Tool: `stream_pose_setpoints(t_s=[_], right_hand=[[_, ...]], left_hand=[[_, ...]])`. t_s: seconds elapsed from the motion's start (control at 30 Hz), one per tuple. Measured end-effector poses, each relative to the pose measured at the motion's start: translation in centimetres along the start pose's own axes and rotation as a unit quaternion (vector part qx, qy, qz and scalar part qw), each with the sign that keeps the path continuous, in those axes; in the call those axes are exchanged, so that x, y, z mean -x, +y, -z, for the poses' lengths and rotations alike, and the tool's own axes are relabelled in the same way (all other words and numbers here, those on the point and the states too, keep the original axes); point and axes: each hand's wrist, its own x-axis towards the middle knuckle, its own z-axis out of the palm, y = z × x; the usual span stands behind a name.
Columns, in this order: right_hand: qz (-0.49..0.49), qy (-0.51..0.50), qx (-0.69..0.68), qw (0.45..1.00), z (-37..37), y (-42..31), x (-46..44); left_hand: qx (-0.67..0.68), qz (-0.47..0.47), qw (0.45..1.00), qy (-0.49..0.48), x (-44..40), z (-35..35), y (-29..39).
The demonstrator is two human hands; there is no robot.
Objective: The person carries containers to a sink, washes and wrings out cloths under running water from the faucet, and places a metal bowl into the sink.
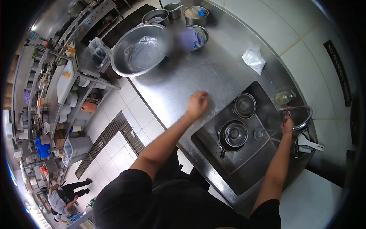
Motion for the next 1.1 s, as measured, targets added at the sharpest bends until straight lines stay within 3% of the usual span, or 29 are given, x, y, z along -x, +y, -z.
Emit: stream_pose_setpoints(t_s=[0.1,0.17,0.23,0.3,0.4,0.5,0.6,0.73,0.87,0.97,1.07,1.1], right_hand=[[0.037,-0.081,-0.146,0.985,0.8,2.7,-0.1],[0.068,-0.062,-0.256,0.962,0.6,7.7,-0.4],[0.100,-0.046,-0.174,0.979,-0.2,14.9,0.9],[0.076,0.037,-0.062,0.994,-6.4,16.0,14.1],[0.136,-0.040,0.025,0.990,-12.5,20.3,23.9],[0.172,-0.104,0.032,0.979,-18.0,20.2,30.3],[0.256,-0.169,0.030,0.951,-22.1,18.6,31.8],[0.312,-0.198,0.127,0.921,-25.5,12.4,33.3],[0.433,-0.153,0.157,0.874,-27.9,6.8,35.1],[0.435,-0.128,0.156,0.878,-28.9,1.8,37.9],[0.592,-0.039,0.221,0.774,-28.9,0.5,36.6],[0.583,-0.013,0.272,0.766,-28.1,0.3,37.0]], left_hand=[[0.003,0.046,0.998,0.044,-4.1,3.3,-1.5],[-0.040,0.048,0.996,0.061,-6.4,5.1,-2.3],[-0.048,0.038,0.994,0.087,-8.9,5.4,-5.0],[-0.049,0.045,0.992,0.106,-12.0,5.8,-6.5],[-0.007,0.182,0.971,0.155,-18.6,4.9,-8.4],[0.278,0.316,0.907,0.034,-23.5,7.0,-5.3],[0.472,0.338,0.814,-0.016,-26.9,5.1,-8.7],[0.483,0.266,0.834,-0.016,-26.1,6.3,-7.6],[0.421,0.272,0.862,-0.078,-22.6,7.1,-7.2],[0.408,0.286,0.859,-0.116,-18.0,6.5,-5.8],[0.395,0.282,0.856,-0.179,-12.8,4.8,-2.9],[0.388,0.275,0.855,-0.205,-11.1,4.1,-1.2]])
